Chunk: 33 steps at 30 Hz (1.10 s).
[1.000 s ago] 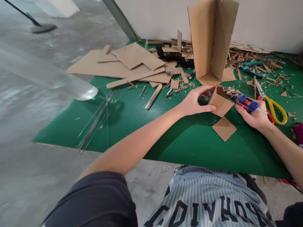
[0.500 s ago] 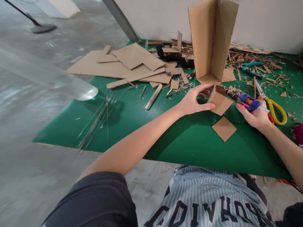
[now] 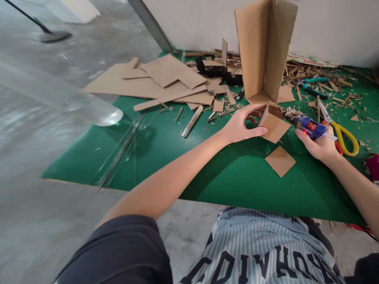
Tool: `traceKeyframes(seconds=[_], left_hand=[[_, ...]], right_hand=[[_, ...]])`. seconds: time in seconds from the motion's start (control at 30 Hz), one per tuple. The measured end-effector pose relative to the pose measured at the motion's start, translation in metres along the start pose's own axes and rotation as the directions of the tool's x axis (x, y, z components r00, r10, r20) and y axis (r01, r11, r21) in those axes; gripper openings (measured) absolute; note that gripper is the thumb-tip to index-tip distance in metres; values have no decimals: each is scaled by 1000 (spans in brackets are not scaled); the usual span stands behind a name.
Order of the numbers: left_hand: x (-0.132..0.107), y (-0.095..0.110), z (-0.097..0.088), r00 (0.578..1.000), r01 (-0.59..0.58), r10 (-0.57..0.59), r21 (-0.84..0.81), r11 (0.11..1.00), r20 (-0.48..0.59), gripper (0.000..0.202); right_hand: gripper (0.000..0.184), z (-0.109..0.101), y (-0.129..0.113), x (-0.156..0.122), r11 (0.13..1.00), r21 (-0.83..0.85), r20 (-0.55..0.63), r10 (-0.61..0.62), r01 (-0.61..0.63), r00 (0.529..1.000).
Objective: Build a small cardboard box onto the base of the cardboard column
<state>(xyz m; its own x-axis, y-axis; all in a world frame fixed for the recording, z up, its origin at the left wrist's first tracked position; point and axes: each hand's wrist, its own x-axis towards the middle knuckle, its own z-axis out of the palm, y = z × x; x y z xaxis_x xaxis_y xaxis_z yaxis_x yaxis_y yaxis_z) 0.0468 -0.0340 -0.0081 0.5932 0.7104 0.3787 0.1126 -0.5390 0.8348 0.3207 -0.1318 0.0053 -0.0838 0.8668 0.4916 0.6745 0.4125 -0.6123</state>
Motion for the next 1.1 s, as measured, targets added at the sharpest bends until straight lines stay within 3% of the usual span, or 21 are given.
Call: traceKeyframes(seconds=[0.4,1.1], left_hand=[[-2,0,2,999,8,-8,5,1000,44,87],[0,-5,0,1000,7,-7,-19,1000,11,86]], right_hand=[[46,2,6,-3,999,6,23,39,-39,999],[50,1,6,-3,997,-56,11,48,-47,999]])
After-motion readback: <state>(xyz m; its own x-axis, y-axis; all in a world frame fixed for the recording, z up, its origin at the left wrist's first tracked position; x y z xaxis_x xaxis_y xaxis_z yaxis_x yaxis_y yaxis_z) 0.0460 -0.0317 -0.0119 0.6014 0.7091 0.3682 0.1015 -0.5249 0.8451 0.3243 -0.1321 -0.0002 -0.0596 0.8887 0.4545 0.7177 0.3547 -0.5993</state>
